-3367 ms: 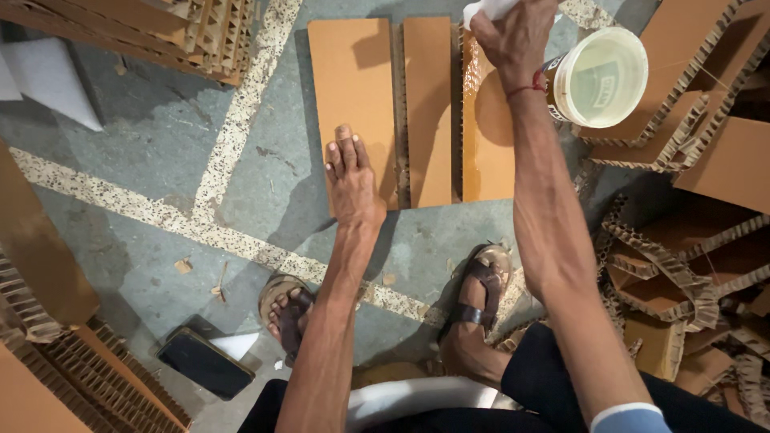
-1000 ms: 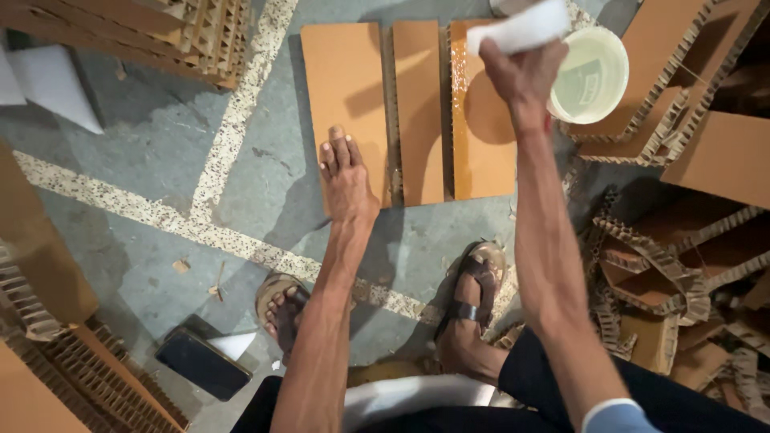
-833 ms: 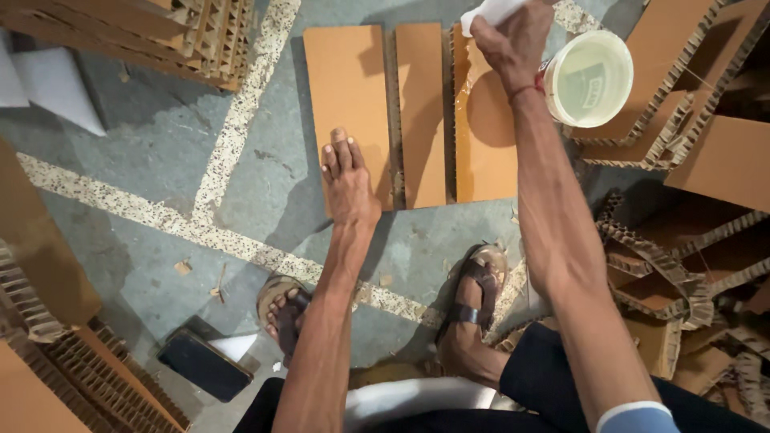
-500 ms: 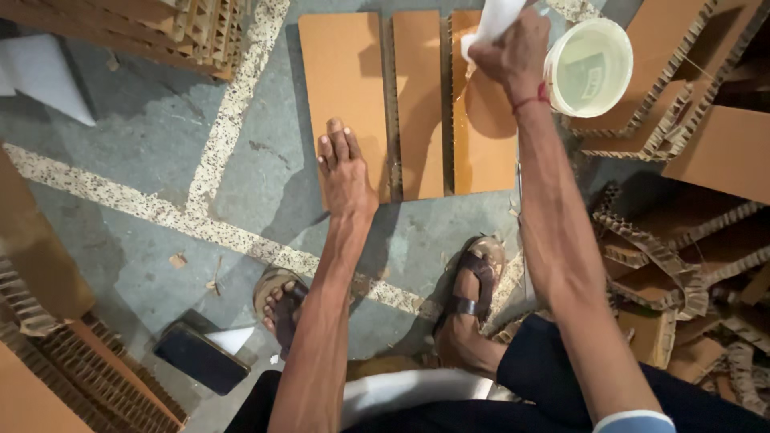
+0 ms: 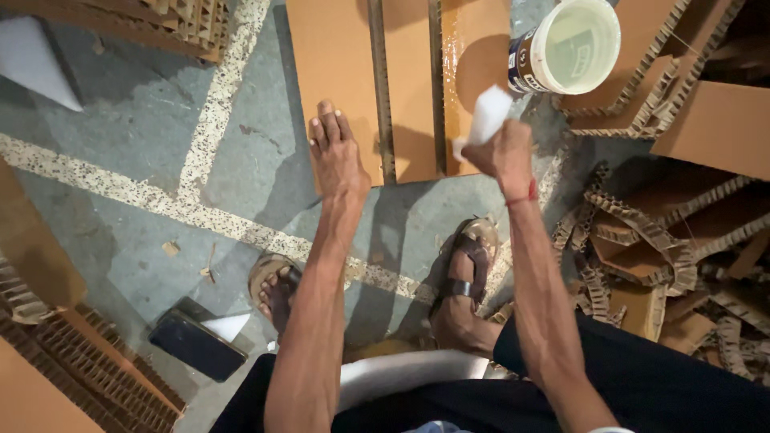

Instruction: The person applies glue to the edges of flat cardboard pieces using a white roller. They then press the glued edges together to form a box shape and secure the structure with a rubber band. The process is repeated for multiple units.

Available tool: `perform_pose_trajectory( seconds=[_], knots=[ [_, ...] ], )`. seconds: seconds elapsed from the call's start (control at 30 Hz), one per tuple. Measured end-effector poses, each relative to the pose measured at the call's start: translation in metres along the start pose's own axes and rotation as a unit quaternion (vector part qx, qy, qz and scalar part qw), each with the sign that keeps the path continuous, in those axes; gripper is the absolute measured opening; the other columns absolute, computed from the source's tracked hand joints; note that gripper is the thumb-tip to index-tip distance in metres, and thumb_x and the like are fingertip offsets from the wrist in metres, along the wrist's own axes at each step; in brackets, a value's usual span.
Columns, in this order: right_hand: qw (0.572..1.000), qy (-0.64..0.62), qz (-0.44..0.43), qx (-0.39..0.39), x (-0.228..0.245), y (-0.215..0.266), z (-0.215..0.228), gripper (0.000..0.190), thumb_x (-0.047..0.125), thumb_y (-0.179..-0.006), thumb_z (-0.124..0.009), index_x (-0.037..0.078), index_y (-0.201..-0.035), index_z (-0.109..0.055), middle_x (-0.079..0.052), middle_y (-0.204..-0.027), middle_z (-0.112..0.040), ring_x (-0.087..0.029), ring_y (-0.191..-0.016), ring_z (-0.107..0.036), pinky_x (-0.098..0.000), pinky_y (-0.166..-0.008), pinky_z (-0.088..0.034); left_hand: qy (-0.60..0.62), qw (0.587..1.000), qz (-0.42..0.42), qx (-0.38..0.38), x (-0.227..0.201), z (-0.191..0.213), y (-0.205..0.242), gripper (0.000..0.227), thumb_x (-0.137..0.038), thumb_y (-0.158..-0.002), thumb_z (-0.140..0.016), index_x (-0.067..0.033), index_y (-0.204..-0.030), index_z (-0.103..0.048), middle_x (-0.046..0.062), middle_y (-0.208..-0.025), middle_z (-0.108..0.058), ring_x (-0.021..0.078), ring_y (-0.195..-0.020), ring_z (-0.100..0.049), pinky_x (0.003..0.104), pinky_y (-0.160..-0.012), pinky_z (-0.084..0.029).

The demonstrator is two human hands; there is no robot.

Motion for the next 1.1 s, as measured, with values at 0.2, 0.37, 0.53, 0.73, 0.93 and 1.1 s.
perform_pose_trajectory(
  seconds=[0.2, 0.37, 0.53, 0.73, 0.93, 1.1],
  knots=[
    [0.975, -0.136, -0.148, 0.096, -0.008, 0.054, 0.012, 0.030, 0.021, -0.063, -0.083, -0.001, -0.079, -0.071, -0.014, -0.063, -0.070, -0.020, -0.054, -0.068, -0.0353, -0.053, -0.057, 0.003, 1.000, 0.002, -0.022, -0.002, 0.006, -0.002, 0.095, 0.004, -0.069, -0.075, 0.0072, -0.152, -0.029, 0.021, -0.165, -0.020, 0.0464, -0.149, -0.026, 0.052, -0.118, -0.031],
    [0.978, -0.195, -0.077, 0.013, 0.005, 0.033, 0.043, 0.020, 0.018, -0.078, -0.082, 0.002, -0.087, -0.077, -0.008, -0.072, -0.074, -0.015, -0.061, -0.070, -0.0304, -0.057, -0.057, -0.007, 1.000, -0.010, -0.013, 0.001, 0.000, 0.005, 0.091, 0.004, -0.074, -0.074, 0.0075, -0.153, -0.029, 0.022, -0.167, -0.017, 0.0465, -0.151, -0.026, 0.053, -0.123, -0.032],
    [0.978, -0.134, 0.115, -0.109, 0.040, 0.014, 0.047, 0.036, 0.019, -0.076, -0.085, 0.001, -0.106, -0.075, -0.013, -0.087, -0.077, -0.023, -0.073, -0.076, -0.0344, -0.065, -0.061, -0.024, 1.000, -0.008, 0.006, -0.003, 0.000, -0.004, 0.098, 0.005, -0.069, -0.074, 0.0086, -0.154, -0.026, 0.024, -0.166, -0.014, 0.0472, -0.149, -0.022, 0.052, -0.121, -0.029],
    [0.998, -0.070, 0.006, -0.009, 0.014, 0.040, 0.019, 0.032, 0.018, -0.067, -0.083, 0.002, -0.093, -0.075, -0.019, -0.084, -0.076, -0.031, -0.077, -0.076, -0.0411, -0.070, -0.060, -0.016, 1.000, -0.006, 0.008, -0.001, -0.005, -0.001, 0.094, 0.003, -0.073, -0.075, 0.0076, -0.154, -0.028, 0.022, -0.166, -0.016, 0.0465, -0.151, -0.023, 0.053, -0.121, -0.031],
    [0.988, -0.129, 0.081, -0.035, 0.030, 0.051, 0.041, 0.036, 0.018, -0.071, -0.079, 0.006, -0.106, -0.076, -0.017, -0.094, -0.078, -0.030, -0.083, -0.077, -0.0403, -0.074, -0.060, -0.039, 0.999, -0.015, -0.011, -0.002, 0.002, 0.001, 0.093, 0.001, -0.073, -0.075, 0.0078, -0.154, -0.029, 0.022, -0.165, -0.019, 0.0460, -0.151, -0.027, 0.052, -0.120, -0.033],
    [0.997, -0.072, 0.019, 0.026, 0.035, 0.046, 0.024, 0.045, 0.022, -0.069, -0.085, 0.005, -0.109, -0.072, -0.016, -0.091, -0.076, -0.030, -0.078, -0.075, -0.0377, -0.070, -0.059, -0.050, 0.998, -0.020, -0.023, -0.003, 0.002, 0.000, 0.089, -0.003, -0.077, -0.075, 0.0055, -0.154, -0.031, 0.021, -0.167, -0.021, 0.0449, -0.150, -0.028, 0.051, -0.120, -0.033]
  ],
)
Point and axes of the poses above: each hand's wrist, its own y-axis away from the middle knuckle, its own z-axis out of the back of the hand, x = y × z, the point moved 9 cm from there along -y, towards the middle knuckle
